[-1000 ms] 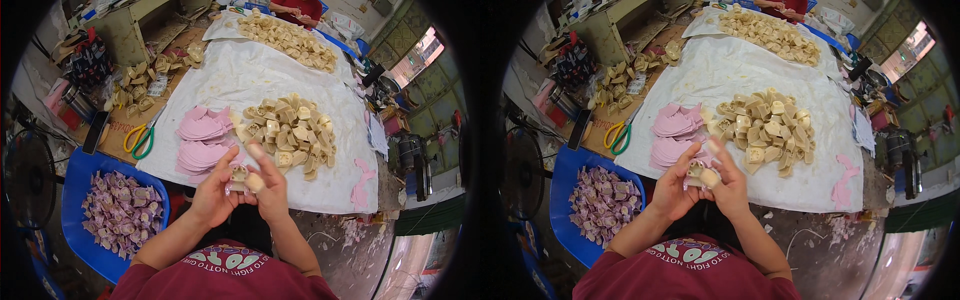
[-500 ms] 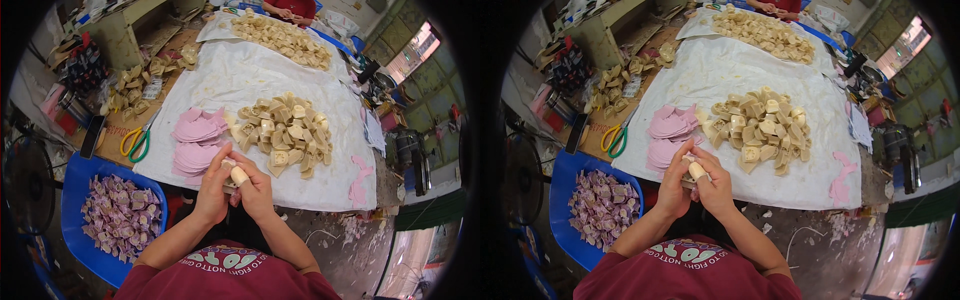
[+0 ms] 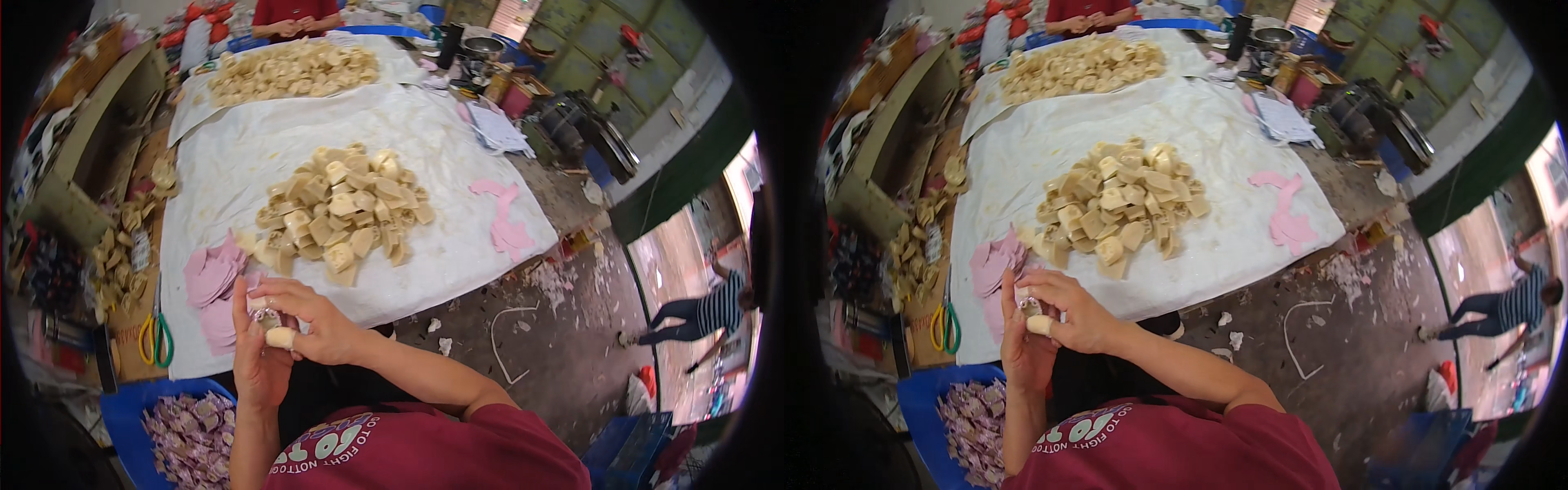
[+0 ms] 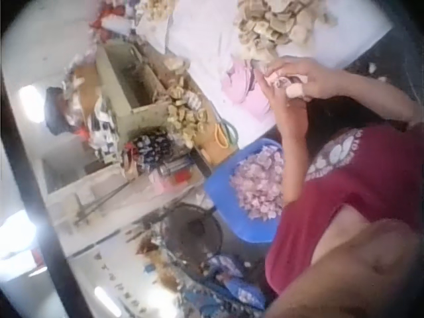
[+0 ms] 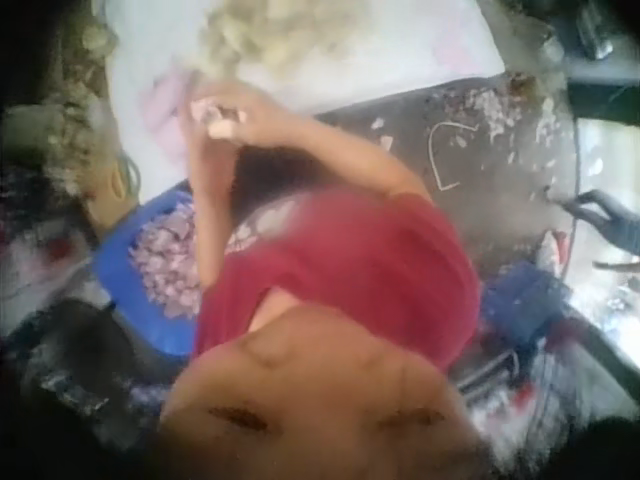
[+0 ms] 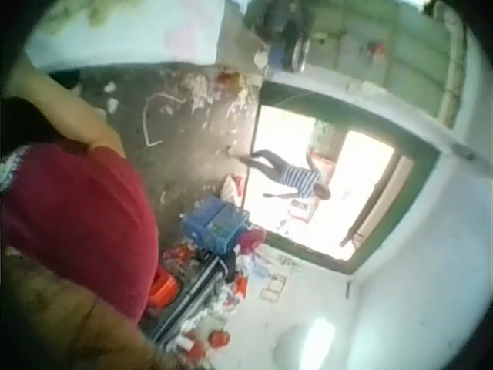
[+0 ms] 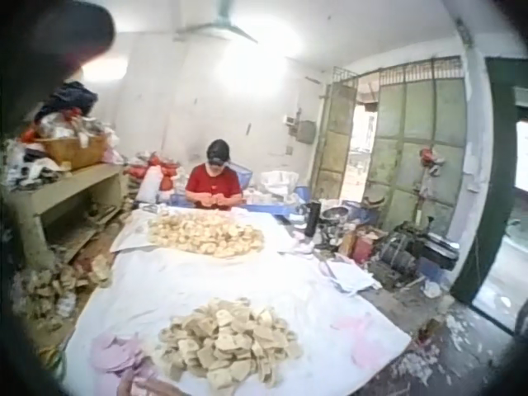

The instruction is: The person repeatedly picks up a small, cylindrical, beige object and a pink paper wrapper from a table. They wrap the object in the paper and place the finished item into a blue bin. This process is repeated continuously throughout the video.

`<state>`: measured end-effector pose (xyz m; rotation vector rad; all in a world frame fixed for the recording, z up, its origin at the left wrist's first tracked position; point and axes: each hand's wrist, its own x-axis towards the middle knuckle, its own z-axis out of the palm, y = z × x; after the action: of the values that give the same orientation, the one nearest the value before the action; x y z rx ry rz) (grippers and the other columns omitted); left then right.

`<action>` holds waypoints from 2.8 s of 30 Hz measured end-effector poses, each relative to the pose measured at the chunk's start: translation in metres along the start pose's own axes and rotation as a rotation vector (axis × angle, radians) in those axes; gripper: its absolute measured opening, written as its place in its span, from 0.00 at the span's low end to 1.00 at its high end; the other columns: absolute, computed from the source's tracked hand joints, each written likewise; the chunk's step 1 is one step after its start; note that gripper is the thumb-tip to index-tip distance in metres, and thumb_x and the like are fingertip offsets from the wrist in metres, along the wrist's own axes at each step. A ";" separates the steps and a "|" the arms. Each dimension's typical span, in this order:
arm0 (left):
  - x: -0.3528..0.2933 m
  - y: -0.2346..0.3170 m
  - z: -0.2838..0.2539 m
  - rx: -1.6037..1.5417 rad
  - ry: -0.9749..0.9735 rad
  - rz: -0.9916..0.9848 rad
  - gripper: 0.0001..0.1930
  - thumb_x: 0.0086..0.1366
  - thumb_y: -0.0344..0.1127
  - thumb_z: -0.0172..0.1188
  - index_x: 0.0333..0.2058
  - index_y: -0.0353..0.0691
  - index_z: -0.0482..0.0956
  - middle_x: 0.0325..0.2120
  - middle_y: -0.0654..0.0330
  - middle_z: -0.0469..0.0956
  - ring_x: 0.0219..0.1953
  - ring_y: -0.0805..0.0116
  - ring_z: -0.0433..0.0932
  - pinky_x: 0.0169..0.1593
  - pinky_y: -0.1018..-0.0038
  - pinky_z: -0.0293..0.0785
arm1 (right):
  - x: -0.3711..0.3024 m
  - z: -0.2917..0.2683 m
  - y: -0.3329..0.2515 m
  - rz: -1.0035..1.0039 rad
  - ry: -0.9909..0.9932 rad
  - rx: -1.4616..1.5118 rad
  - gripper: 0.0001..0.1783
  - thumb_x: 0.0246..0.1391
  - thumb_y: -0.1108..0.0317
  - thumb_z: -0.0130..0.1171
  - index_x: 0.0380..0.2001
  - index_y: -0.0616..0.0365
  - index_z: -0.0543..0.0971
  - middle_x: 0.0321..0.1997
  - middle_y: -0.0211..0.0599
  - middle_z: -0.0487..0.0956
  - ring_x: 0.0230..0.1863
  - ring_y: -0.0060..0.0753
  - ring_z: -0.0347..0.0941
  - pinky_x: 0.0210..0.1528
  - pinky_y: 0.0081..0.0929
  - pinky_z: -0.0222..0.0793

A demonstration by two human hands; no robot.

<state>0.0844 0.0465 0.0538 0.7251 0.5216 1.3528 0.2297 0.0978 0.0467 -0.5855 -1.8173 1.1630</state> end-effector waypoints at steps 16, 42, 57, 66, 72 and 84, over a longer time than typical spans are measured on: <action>-0.001 0.004 -0.006 0.228 -0.003 0.082 0.50 0.54 0.21 0.63 0.69 0.51 0.40 0.57 0.52 0.64 0.56 0.58 0.69 0.58 0.65 0.68 | 0.004 0.005 0.001 0.353 0.102 0.618 0.15 0.59 0.66 0.56 0.47 0.59 0.79 0.56 0.32 0.75 0.44 0.18 0.73 0.40 0.18 0.72; 0.005 0.020 -0.021 1.444 -0.020 0.489 0.25 0.38 0.32 0.71 0.38 0.37 0.74 0.27 0.54 0.74 0.29 0.55 0.75 0.33 0.65 0.70 | -0.008 -0.017 -0.003 0.544 0.130 0.525 0.11 0.60 0.71 0.54 0.41 0.66 0.80 0.34 0.28 0.80 0.34 0.14 0.71 0.38 0.16 0.67; 0.010 -0.008 -0.009 1.483 0.339 0.476 0.22 0.42 0.32 0.71 0.35 0.35 0.71 0.23 0.53 0.76 0.23 0.59 0.78 0.26 0.69 0.74 | 0.005 0.004 0.003 0.443 0.236 0.228 0.14 0.63 0.68 0.51 0.46 0.66 0.78 0.39 0.31 0.80 0.39 0.19 0.74 0.42 0.18 0.69; 0.016 -0.011 -0.010 1.414 0.432 0.425 0.21 0.44 0.33 0.71 0.34 0.34 0.69 0.22 0.52 0.76 0.21 0.59 0.79 0.25 0.69 0.74 | 0.004 0.016 0.013 0.490 0.317 0.384 0.17 0.63 0.69 0.48 0.52 0.65 0.74 0.43 0.30 0.77 0.39 0.16 0.72 0.41 0.13 0.67; 0.017 -0.010 -0.011 1.474 0.397 0.497 0.21 0.44 0.33 0.71 0.34 0.35 0.69 0.21 0.51 0.75 0.22 0.54 0.78 0.24 0.66 0.72 | 0.001 0.018 0.013 0.462 0.262 0.392 0.19 0.61 0.75 0.46 0.55 0.67 0.71 0.46 0.32 0.76 0.45 0.19 0.70 0.49 0.18 0.66; 0.008 -0.008 -0.015 1.513 0.383 0.577 0.24 0.46 0.25 0.67 0.44 0.32 0.72 0.37 0.47 0.74 0.40 0.53 0.76 0.41 0.65 0.72 | 0.002 0.019 0.007 0.458 0.118 0.242 0.22 0.59 0.74 0.53 0.57 0.63 0.70 0.54 0.38 0.73 0.54 0.26 0.68 0.57 0.25 0.63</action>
<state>0.0801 0.0562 0.0380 1.9425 1.8182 1.4679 0.2125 0.0934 0.0374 -0.9355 -1.4513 1.5885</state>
